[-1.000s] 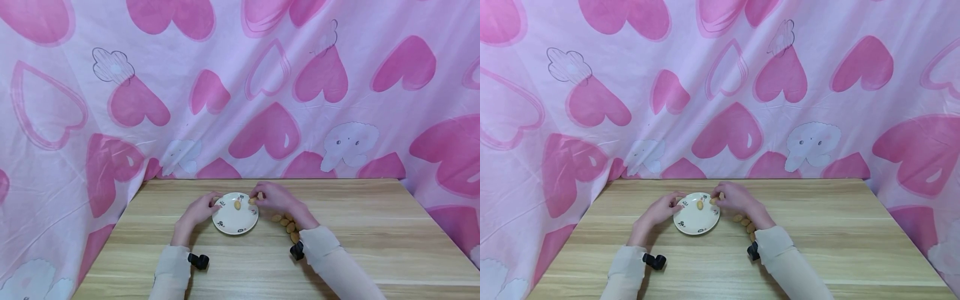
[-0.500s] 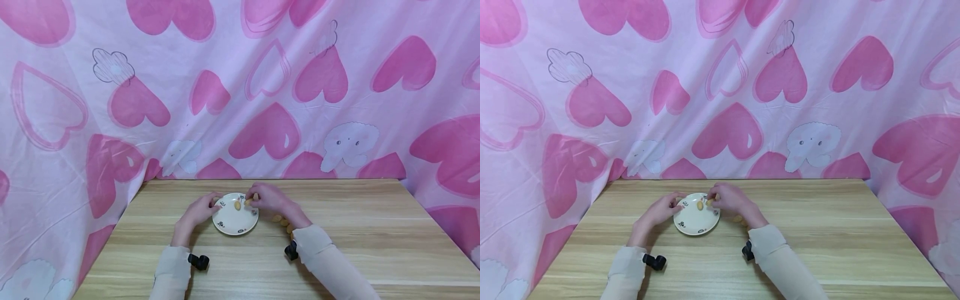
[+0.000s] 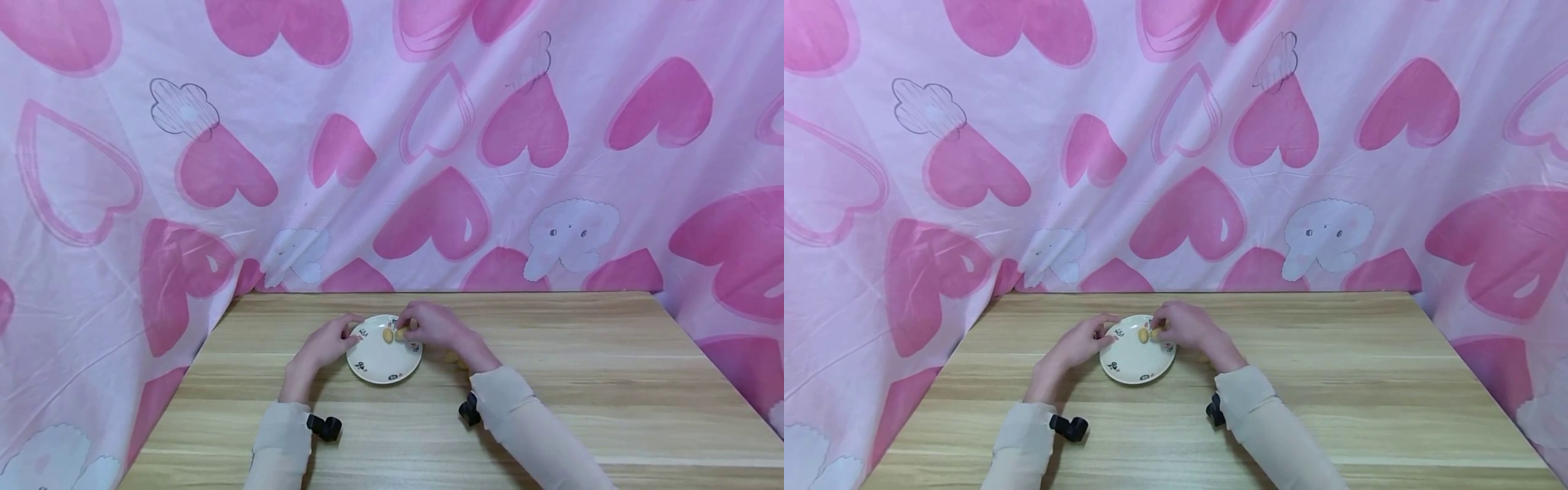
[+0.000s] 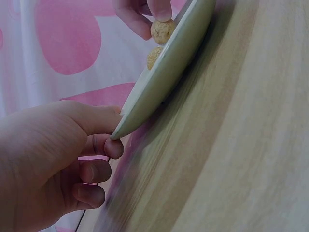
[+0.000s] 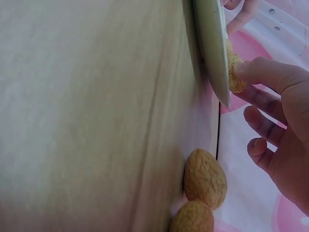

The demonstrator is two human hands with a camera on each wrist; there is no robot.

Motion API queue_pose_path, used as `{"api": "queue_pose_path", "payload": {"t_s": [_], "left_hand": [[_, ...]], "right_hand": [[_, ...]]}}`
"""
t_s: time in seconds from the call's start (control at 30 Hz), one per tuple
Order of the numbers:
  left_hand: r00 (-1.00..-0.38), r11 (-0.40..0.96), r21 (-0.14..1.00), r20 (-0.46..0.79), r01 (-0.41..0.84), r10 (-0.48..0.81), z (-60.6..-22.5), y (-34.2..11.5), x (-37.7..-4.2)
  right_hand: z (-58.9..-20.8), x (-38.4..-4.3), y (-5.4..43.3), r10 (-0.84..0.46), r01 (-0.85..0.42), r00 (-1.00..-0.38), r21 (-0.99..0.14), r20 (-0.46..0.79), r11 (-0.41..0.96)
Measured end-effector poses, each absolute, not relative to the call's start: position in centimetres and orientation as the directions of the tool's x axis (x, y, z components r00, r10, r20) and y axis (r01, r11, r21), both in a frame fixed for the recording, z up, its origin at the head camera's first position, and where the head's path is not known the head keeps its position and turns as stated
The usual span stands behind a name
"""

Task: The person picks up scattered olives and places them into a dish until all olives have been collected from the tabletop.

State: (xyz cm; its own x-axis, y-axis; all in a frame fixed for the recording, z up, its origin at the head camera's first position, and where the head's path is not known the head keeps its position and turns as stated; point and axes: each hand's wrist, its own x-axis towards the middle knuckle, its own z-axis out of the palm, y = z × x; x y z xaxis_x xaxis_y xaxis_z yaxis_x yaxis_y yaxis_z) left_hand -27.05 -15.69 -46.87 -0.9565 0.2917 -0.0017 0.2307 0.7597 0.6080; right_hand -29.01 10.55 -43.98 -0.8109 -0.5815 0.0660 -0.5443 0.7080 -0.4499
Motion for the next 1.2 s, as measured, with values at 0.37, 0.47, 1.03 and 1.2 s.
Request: {"api": "queue_pose_path", "payload": {"t_s": [0.37,0.47,1.03,1.2], "left_hand": [[-0.955,0.761,0.601,0.006,0.242,0.298,-46.9,-15.6,-27.0],[-0.955,0.759,0.605,0.006,0.241,0.298,-46.8,-15.6,-27.0],[-0.955,0.763,0.603,-0.010,0.231,0.297,-46.6,-15.7,-27.0],[-0.955,0.768,0.597,-0.008,0.233,0.296,-46.7,-15.6,-27.0]], "right_hand": [[-44.4,-29.0,9.9,-0.586,-0.560,-0.808,-0.387,0.061,0.733],[-44.4,-29.0,9.9,-0.588,-0.565,-0.806,-0.383,0.066,0.731],[-43.1,-27.9,12.3,-0.531,-0.521,-0.841,-0.428,0.105,0.739],[-43.1,-27.9,12.9,-0.545,-0.547,-0.827,-0.415,0.134,0.727]]}}
